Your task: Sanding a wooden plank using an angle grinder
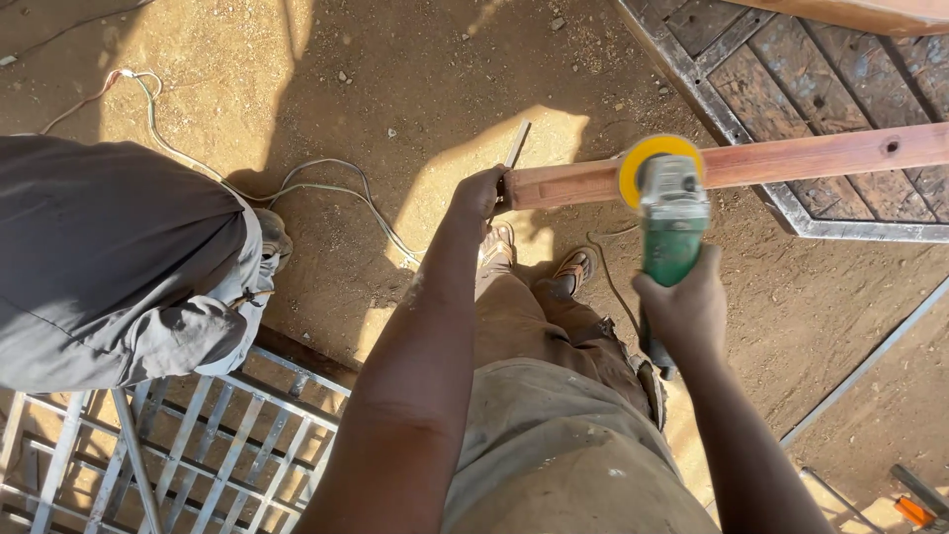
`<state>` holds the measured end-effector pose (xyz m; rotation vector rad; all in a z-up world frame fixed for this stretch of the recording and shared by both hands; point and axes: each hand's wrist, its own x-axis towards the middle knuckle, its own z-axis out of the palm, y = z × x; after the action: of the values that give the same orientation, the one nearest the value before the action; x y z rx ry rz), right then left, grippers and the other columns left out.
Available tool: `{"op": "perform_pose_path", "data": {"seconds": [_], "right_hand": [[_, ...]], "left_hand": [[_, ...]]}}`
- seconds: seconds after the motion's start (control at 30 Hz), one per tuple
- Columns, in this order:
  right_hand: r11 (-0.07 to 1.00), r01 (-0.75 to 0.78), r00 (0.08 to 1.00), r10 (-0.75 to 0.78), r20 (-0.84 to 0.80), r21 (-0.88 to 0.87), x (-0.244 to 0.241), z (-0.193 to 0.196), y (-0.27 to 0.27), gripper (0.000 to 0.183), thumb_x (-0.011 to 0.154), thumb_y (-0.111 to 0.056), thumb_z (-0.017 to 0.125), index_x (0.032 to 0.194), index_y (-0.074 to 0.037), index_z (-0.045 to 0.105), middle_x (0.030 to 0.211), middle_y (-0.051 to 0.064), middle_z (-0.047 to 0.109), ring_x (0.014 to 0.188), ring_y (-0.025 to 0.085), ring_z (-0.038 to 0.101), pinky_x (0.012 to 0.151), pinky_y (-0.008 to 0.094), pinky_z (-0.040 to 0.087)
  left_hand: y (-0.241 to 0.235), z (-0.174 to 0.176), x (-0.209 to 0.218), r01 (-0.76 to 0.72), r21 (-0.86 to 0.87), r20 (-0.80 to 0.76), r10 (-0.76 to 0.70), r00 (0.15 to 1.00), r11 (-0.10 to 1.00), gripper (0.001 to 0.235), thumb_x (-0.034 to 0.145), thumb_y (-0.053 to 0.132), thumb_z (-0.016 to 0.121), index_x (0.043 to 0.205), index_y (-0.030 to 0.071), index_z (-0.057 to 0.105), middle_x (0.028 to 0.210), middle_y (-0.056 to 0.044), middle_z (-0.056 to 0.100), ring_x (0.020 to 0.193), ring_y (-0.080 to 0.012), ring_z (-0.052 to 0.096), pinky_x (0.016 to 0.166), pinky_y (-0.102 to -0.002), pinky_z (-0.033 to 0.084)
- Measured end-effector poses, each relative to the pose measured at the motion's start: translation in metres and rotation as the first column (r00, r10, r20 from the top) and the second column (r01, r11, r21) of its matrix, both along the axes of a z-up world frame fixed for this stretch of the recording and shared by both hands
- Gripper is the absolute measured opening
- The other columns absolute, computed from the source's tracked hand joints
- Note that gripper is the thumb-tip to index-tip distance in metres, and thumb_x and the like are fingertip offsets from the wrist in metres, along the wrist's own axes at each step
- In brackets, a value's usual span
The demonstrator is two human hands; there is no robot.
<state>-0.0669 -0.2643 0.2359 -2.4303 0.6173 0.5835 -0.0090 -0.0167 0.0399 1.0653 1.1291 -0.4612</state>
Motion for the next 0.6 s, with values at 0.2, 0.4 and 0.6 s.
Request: {"op": "perform_pose_path", "data": {"seconds": [0.2,0.4,0.6], "right_hand": [[0.986,0.157,0.98,-0.148,0.133,-0.06,0.012,-0.023,-0.093,0.066,0.086,-0.022,0.081,0.133,-0.008,0.037,0.112,0.028,0.06,0.109,0.057,0.061,0.089,0.07,0.044],[0.988,0.149,0.981,-0.144,0.129,-0.037,0.02,-0.013,-0.066,0.061,0.088,-0.015,0.076,0.134,-0.003,0.037,0.111,0.031,0.058,0.106,0.057,0.06,0.087,0.071,0.045],[0.999,-0.035,0.999,0.035,0.003,0.035,0.013,0.002,0.028,0.067,0.08,-0.021,0.077,0.134,-0.005,0.04,0.11,0.034,0.062,0.107,0.058,0.063,0.089,0.073,0.047]], "left_hand": [[0.003,-0.032,0.005,0.131,0.016,-0.055,-0.13,0.99,0.991,0.024,0.092,0.045,0.068,0.104,0.025,0.073,0.091,0.002,0.072,0.086,-0.0259,0.079,0.1,-0.063,0.036],[0.003,-0.032,0.003,0.139,0.002,-0.048,-0.139,0.989,0.99,0.027,0.095,0.045,0.065,0.112,0.026,0.073,0.097,0.002,0.07,0.092,-0.0267,0.078,0.105,-0.065,0.032],[0.003,-0.072,-0.001,0.117,-0.007,-0.013,-0.117,0.993,0.993,0.027,0.092,0.046,0.071,0.11,0.027,0.076,0.094,0.001,0.076,0.083,-0.0296,0.081,0.097,-0.071,0.035]]}}
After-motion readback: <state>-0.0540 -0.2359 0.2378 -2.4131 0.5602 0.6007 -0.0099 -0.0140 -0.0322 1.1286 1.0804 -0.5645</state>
